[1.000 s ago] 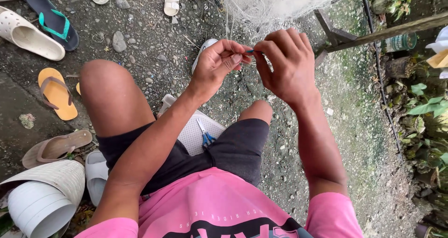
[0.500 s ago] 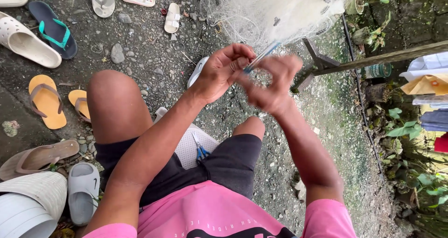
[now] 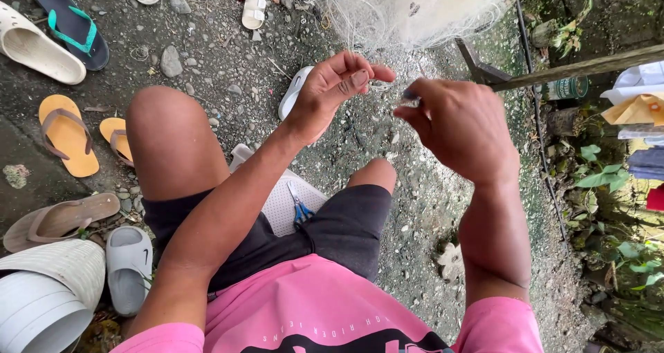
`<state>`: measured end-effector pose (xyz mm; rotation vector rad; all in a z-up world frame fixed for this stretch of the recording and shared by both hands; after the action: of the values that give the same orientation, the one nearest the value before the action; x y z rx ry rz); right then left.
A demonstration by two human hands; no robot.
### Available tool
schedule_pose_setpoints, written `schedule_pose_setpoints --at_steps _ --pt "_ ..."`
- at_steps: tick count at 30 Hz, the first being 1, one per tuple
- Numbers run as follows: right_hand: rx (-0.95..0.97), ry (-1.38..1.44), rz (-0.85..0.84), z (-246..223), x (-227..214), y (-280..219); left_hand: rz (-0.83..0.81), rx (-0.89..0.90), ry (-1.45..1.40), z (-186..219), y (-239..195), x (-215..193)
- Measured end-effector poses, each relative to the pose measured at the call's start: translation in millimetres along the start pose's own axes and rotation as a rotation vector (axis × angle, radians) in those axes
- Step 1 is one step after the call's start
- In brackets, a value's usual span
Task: Repairing a fine-mesh fishing net using a small blue net needle to tie knots and thread the line.
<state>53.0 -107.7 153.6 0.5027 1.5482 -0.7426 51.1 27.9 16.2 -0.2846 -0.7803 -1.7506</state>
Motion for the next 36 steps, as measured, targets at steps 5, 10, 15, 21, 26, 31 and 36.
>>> schedule_pose_setpoints --at_steps 5,10,15,21,26,31,36 --pt "-0.100 1.120 0.026 6 1 11 0.027 -0.043 0.076 -10 -4 0" --pt "0.069 1.654 0.309 15 39 9 0.012 -0.069 -0.109 -22 -6 -9" --pt "0.085 1.958 0.600 10 76 6 -0.012 -0.097 -0.238 -22 -8 -6" --pt "0.082 1.864 0.639 -3 104 -13 0.197 -0.430 -0.369 -52 -16 -11" --pt "0.082 1.738 0.485 -4 109 -43 0.229 -0.495 -0.236 -76 -23 -10" --pt "0.107 1.224 0.627 8 89 -54 0.266 -0.421 -0.093 -54 -30 -2" --pt "0.235 0.607 0.523 21 97 -43 0.115 -0.271 -0.097 -38 -31 -2"
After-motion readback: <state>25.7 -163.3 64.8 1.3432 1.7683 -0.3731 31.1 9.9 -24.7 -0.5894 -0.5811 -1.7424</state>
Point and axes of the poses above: each hand's wrist, its own y-axis towards the middle knuckle, its own x-axis out of the palm, z = x × y, the point moved 3 cm from there along y, towards the middle knuckle, and after that the axes turned 9 degrees about y, right-handed, at the moved point
